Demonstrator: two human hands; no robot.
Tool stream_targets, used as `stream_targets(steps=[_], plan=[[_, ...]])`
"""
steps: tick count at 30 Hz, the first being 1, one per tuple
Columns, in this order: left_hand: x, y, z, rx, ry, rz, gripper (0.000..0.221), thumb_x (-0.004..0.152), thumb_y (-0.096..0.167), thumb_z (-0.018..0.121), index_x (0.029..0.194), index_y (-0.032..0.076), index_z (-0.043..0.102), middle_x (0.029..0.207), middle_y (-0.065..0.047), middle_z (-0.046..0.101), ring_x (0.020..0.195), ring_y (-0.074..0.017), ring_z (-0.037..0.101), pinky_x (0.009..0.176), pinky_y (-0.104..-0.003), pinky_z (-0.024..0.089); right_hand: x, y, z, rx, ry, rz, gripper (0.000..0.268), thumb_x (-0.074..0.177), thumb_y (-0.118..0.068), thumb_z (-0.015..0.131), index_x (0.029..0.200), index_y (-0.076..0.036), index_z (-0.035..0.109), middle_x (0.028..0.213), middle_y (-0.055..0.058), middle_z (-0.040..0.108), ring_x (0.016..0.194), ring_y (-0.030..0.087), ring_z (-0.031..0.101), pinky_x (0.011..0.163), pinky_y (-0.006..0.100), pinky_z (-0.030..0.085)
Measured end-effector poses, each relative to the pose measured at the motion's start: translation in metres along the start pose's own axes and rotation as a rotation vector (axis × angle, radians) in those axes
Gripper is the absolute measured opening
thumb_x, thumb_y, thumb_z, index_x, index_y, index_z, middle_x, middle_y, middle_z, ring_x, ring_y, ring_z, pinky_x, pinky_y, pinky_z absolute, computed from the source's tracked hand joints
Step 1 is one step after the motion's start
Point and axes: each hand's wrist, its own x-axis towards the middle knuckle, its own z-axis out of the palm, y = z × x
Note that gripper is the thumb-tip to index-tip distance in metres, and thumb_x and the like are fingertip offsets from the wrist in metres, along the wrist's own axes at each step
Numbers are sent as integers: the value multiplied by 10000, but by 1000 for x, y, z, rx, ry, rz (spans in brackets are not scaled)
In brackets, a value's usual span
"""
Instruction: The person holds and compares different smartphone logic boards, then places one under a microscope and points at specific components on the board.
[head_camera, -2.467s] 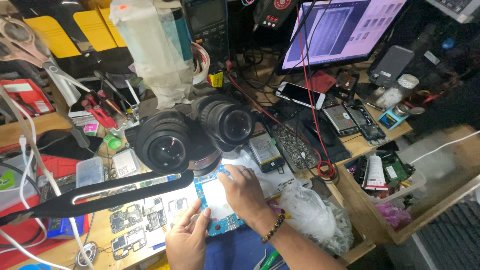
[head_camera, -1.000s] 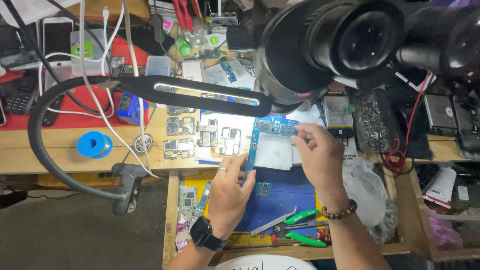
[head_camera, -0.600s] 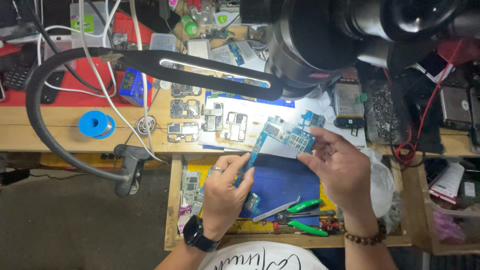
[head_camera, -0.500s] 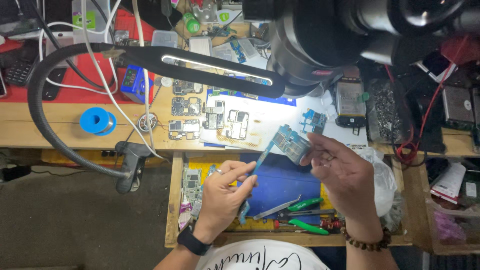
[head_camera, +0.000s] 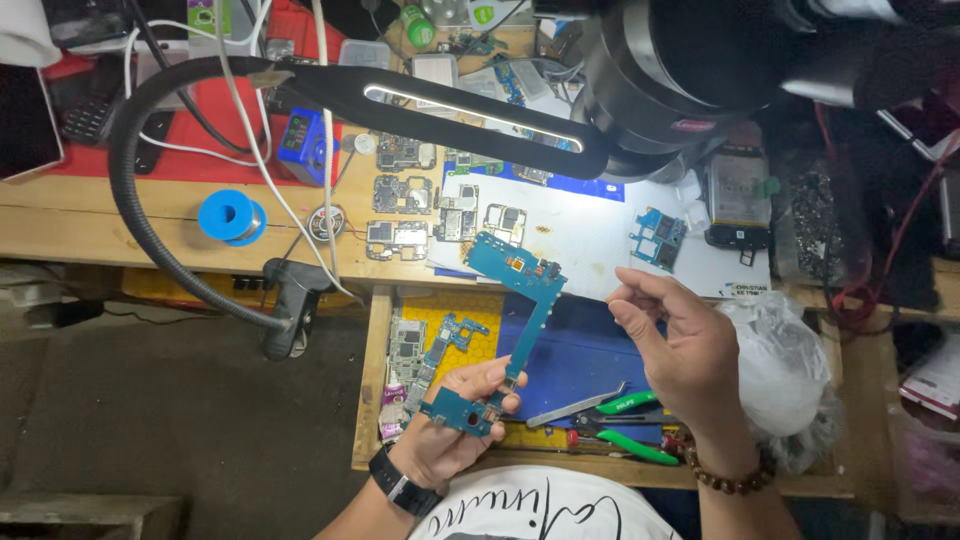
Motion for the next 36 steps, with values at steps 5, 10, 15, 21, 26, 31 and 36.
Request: stream_targets(steps=[5, 10, 15, 21, 26, 31, 36], plan=[[1, 1, -1, -25, -29, -3, 269, 1015, 170, 618, 1153, -60, 640, 943, -48, 658, 833, -98, 679, 599, -219, 601, 3, -1, 3, -104, -30, -24, 297, 922, -102, 741, 1199, 1, 719, 954, 46, 771, 828, 83, 668, 776, 225, 550], [1, 2, -2, -32, -25, -20, 287, 1019, 177, 615, 1168, -67, 643, 917, -52, 657, 823, -98, 677, 604, -220, 604, 4, 1, 7, -152, -71, -8, 285, 905, -95, 746, 1177, -10, 733, 927, 50, 780, 797, 87, 690, 728, 231, 568], [2, 2, -3, -2, -1, -26, 292, 1020, 182, 615, 1173, -66, 640, 917, -45, 658, 820, -93, 672, 592, -217, 600, 5, -1, 12, -131, -91, -8, 290, 895, -86, 736, 1173, -3, 725, 933, 49, 784, 789, 88, 691, 708, 228, 553], [3, 2, -3, 3, 6, -37, 291, 1008, 178, 612, 1182, -53, 636, 977, -42, 661, 832, -90, 672, 575, -208, 586, 6, -4, 17, -174, -106, -33, 279, 884, -92, 756, 1151, -14, 737, 913, 50, 778, 762, 91, 684, 683, 230, 544], [3, 3, -2, 1, 17, -67, 287, 1007, 170, 609, 1192, -48, 638, 982, -48, 663, 820, -91, 665, 551, -196, 568, 6, -2, 19, -180, -125, -15, 272, 880, -93, 756, 1142, -22, 740, 925, 46, 781, 762, 85, 690, 672, 226, 552], [1, 3, 2, 10, 25, -64, 353, 1003, 152, 618, 1268, -81, 616, 992, -57, 661, 800, -82, 643, 529, -184, 538, 6, 0, 20, -172, -132, 9, 267, 883, -85, 758, 1145, -29, 748, 926, 54, 785, 772, 89, 697, 672, 231, 564], [1, 1, 10, 309, 129, 101, 380, 950, 113, 690, 1287, -63, 679, 1005, -86, 701, 788, -101, 638, 591, -204, 539, 2, 9, 16, -85, -164, 47, 273, 924, -110, 698, 1168, 11, 724, 993, 78, 794, 860, 96, 750, 743, 234, 593]])
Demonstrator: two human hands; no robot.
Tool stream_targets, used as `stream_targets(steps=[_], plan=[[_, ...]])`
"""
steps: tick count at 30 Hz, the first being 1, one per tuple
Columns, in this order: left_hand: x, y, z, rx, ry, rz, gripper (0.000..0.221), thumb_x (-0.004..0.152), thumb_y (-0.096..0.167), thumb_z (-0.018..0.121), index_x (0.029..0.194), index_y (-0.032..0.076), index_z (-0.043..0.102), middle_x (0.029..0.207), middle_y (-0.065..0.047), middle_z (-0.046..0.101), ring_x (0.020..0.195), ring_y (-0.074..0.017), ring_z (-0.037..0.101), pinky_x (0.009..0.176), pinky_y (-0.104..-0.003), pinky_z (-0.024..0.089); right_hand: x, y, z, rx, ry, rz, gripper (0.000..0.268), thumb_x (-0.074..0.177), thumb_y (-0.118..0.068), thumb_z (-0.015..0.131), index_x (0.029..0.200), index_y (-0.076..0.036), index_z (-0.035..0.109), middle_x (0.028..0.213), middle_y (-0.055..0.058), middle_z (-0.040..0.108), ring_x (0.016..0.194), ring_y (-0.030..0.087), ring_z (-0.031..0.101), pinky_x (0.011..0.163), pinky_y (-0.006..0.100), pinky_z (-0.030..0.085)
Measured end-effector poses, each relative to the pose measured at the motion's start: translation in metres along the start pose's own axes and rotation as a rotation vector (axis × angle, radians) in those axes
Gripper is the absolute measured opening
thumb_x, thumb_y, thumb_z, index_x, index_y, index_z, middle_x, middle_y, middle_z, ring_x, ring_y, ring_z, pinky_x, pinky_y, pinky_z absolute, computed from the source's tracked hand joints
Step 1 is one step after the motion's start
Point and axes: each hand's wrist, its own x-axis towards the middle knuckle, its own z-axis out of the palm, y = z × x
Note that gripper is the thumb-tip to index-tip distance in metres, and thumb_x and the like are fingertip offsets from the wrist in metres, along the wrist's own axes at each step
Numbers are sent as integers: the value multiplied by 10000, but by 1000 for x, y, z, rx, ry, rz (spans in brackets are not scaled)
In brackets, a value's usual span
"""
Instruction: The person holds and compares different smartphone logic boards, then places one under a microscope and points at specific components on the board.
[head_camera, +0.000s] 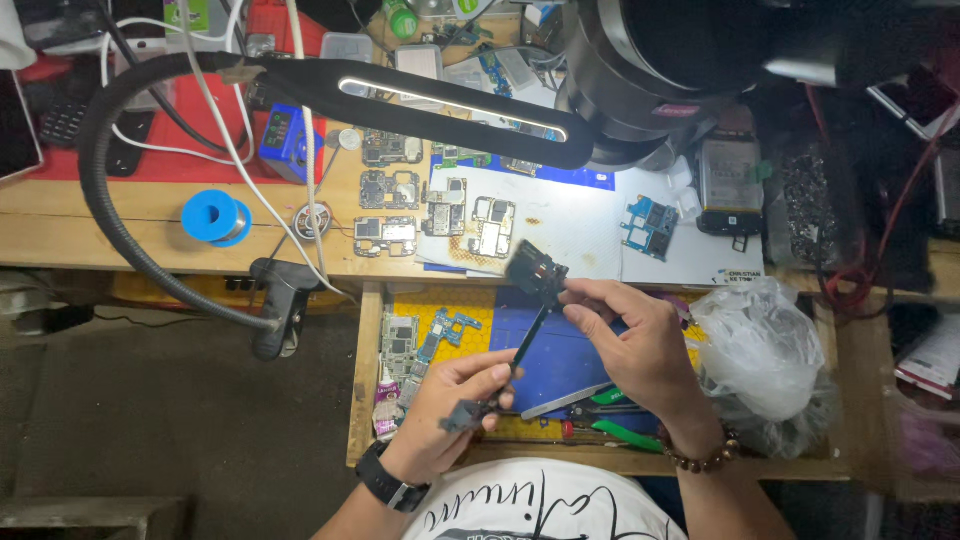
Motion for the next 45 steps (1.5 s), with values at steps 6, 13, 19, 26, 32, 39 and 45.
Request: stream_targets(steps=[6, 13, 19, 26, 32, 39, 45], plan=[[-15, 21, 3, 609, 116, 420, 311, 891, 61, 735, 1197, 7, 729, 1092, -46, 705, 924, -112, 689, 811, -245, 565, -8, 28, -15, 795, -76, 281, 456, 1085, -291, 483, 1236, 102, 659, 1023, 173, 773, 887, 163, 745, 772, 284, 617], [-17, 42, 3, 1024, 232, 687, 271, 866, 60, 782, 1134, 27, 758, 1072, -64, 737, 938, -132, 703, 841, -253, 570, -22, 37, -11, 523, -156, 431, 402, 875, 14, 681, 1262, 112, 631, 1051, 154, 770, 886, 133, 723, 799, 259, 589], [-8, 39, -15, 641, 296, 446, 295, 937, 50, 659, 1230, 18, 675, 1125, -57, 731, 946, -90, 741, 739, -231, 541, -39, 64, 6, 588, -40, 552, 348, 891, 47, 677, 1234, 79, 631, 991, 103, 762, 799, 88, 684, 656, 200, 529], [-7, 34, -33, 645, 360, 415, 298, 997, 46, 603, 1284, -2, 671, 1161, -110, 763, 898, -132, 694, 779, -234, 574, -52, 85, 5, 659, 40, 606, 348, 908, 23, 679, 1251, 51, 631, 956, 74, 743, 754, 66, 654, 636, 191, 507], [-12, 37, -36, 526, 313, 426, 287, 969, 3, 597, 1250, -29, 645, 1162, -122, 740, 1033, -154, 737, 911, -292, 621, -55, 82, 7, 604, 69, 567, 356, 904, 31, 677, 1254, 47, 618, 982, 72, 740, 789, 66, 667, 664, 191, 531], [-15, 38, -37, 592, 354, 432, 290, 971, 0, 569, 1244, -30, 660, 1141, -127, 751, 1032, -169, 751, 894, -281, 626, -54, 80, 12, 637, 80, 574, 343, 914, 36, 662, 1253, 45, 612, 1014, 89, 743, 833, 86, 693, 698, 211, 561], [-20, 45, -30, 739, 398, 484, 277, 963, 5, 591, 1229, -8, 670, 1121, -114, 758, 1011, -167, 771, 843, -274, 628, -55, 84, 11, 628, 107, 573, 338, 922, 34, 658, 1256, 44, 611, 1051, 96, 743, 836, 80, 684, 704, 198, 549]])
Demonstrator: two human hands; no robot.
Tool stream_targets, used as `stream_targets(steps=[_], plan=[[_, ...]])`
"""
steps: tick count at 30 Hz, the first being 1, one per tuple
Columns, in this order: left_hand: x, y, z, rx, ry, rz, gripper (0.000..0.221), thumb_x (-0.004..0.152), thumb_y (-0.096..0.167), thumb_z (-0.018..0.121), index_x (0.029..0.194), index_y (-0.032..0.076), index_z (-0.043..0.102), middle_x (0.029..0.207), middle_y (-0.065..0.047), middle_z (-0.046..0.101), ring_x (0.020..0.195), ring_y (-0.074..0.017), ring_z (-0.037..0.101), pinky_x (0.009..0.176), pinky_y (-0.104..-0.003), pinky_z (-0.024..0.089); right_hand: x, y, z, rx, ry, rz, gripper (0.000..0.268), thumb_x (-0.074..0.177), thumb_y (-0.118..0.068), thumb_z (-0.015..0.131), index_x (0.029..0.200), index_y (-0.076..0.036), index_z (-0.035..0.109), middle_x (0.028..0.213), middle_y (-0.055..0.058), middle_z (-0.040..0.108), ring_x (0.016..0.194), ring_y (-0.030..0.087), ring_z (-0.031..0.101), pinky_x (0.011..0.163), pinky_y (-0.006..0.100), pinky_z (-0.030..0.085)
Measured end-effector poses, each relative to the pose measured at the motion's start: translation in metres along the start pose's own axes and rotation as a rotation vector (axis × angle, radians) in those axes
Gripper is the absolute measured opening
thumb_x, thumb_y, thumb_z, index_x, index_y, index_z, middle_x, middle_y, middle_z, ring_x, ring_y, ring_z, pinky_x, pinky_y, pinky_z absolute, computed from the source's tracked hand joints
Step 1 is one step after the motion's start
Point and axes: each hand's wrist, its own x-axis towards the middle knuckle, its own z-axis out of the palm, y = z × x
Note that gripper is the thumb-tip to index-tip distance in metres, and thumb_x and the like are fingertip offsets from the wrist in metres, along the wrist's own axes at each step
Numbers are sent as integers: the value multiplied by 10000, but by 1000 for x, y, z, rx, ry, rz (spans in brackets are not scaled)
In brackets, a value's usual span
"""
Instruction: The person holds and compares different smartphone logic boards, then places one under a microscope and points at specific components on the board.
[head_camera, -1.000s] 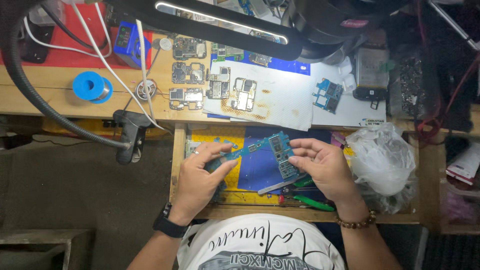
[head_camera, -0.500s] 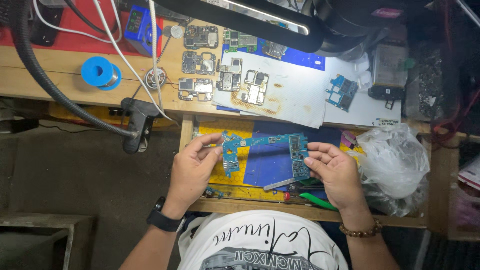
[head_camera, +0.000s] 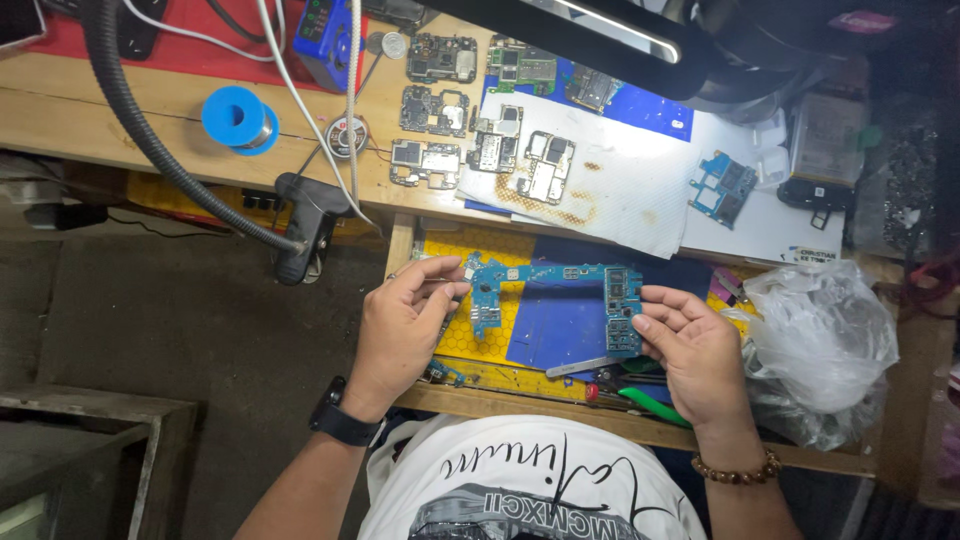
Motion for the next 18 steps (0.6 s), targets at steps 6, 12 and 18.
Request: stream_targets(steps=[6, 12, 18], plan=[[-11, 20, -5, 691, 55, 488, 250, 890, 49, 708, 1138, 19, 700, 1119, -119, 704, 1008, -318, 691, 860, -399, 562, 4, 3, -5, 25, 29, -6, 350, 926, 41, 658, 1273, 39, 614, 1071, 89, 737, 853, 75, 674, 697, 188, 526], [-14, 16, -4, 950, 66, 511, 350, 786, 193, 793, 1078, 28, 692, 1050, -103, 641, 997, -307, 610, 826, -433, 509, 6, 2, -17, 45, 55, -21, 338, 933, 55, 632, 1269, 37, 604, 1072, 79, 724, 859, 78, 678, 718, 194, 541], [-16, 6, -5, 1050, 103, 434, 288, 796, 219, 796, 997, 43, 687, 938, -102, 606, 903, -293, 604, 751, -437, 481, 9, 2, -35, -50, 89, -84, 350, 961, 64, 638, 1310, 46, 630, 1088, 87, 731, 834, 74, 640, 673, 182, 483]])
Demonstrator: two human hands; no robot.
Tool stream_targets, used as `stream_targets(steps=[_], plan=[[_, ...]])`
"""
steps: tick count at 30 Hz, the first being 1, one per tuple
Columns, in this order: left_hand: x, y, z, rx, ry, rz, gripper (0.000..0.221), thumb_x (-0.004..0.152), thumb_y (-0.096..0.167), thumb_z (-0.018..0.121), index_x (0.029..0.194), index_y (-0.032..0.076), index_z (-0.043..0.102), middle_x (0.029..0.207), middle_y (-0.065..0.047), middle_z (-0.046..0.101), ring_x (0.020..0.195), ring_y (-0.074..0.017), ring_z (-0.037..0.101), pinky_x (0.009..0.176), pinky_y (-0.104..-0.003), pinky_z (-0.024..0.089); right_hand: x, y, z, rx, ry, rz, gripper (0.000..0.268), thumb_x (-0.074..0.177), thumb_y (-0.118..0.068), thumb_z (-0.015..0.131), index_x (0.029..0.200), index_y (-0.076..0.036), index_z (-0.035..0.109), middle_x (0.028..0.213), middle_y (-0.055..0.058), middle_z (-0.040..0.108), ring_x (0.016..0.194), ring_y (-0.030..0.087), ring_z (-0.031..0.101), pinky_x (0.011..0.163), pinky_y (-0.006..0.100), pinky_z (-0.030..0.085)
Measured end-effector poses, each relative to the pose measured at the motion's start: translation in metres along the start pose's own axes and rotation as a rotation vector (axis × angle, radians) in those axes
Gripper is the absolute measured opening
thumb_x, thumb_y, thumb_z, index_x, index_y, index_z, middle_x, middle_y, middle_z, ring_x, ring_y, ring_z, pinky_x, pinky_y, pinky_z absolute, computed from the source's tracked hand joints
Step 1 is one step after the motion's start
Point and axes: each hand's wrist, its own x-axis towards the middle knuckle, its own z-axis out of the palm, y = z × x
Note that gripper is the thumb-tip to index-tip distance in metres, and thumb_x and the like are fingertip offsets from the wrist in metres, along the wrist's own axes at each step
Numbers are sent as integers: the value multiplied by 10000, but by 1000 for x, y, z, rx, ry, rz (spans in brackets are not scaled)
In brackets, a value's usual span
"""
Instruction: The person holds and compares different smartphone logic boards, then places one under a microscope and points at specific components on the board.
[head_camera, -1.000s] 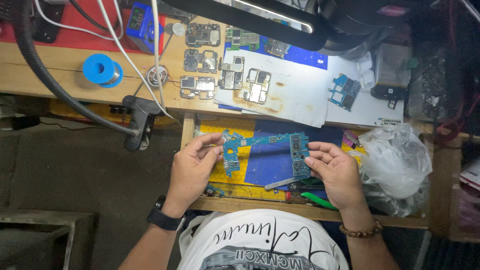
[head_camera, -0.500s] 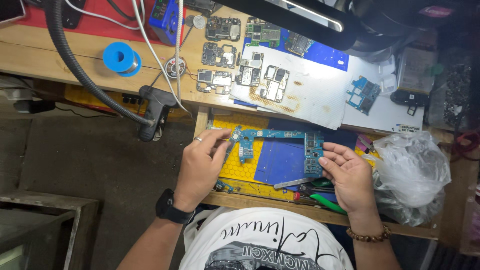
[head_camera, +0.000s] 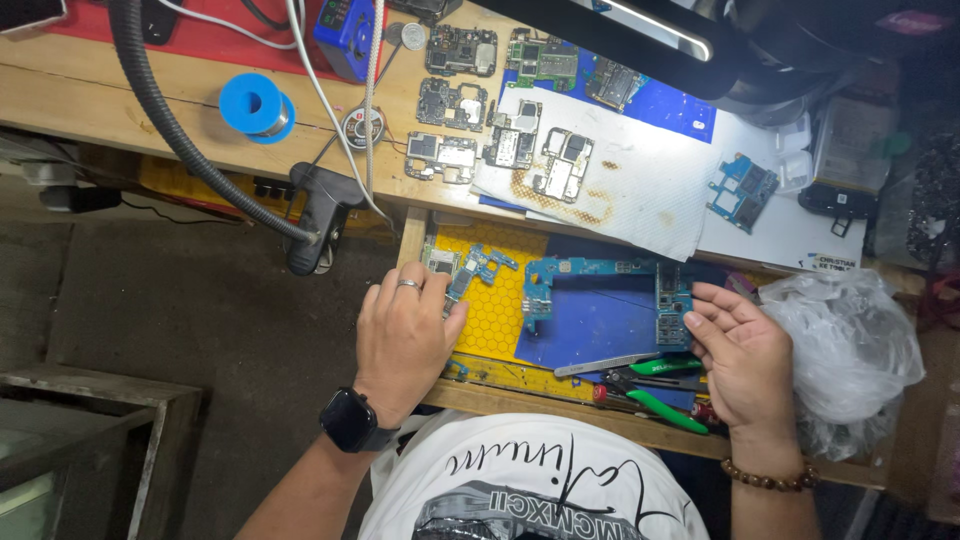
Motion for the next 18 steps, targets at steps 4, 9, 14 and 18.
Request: stream_targets(steps=[4, 9, 14, 18], plan=[[-1, -1, 4, -43, 47, -44, 238, 823, 173, 764, 1006, 45, 681, 950, -103, 644, 890, -302, 628, 777, -442, 487, 0, -4, 0, -22, 19, 1, 347, 961, 66, 613, 1308, 51, 621, 1097, 95, 730, 875, 78, 669, 716, 178, 516], [0, 0, -6, -189, 90, -63, 219, 839, 155, 754, 1018, 46, 690, 954, -96, 685, 902, -300, 658, 803, -438, 494, -3, -3, 19, -10, -25, -2, 340, 956, 73, 602, 1296, 66, 616, 1100, 114, 727, 911, 102, 683, 798, 212, 555], [3, 6, -22, -188, 156, -56, 211, 786, 138, 792, 954, 41, 710, 873, -78, 684, 825, -278, 664, 748, -437, 494, -7, -6, 39, -47, -101, -14, 352, 945, 73, 601, 1297, 78, 619, 1125, 123, 728, 969, 109, 686, 877, 232, 560], [7, 13, -26, -515, 127, -222, 230, 839, 98, 781, 1038, 20, 697, 925, -73, 674, 736, -154, 696, 628, -289, 568, -5, -5, 54, -41, -178, -1, 357, 944, 63, 610, 1300, 78, 634, 1114, 110, 733, 961, 95, 674, 870, 227, 553]])
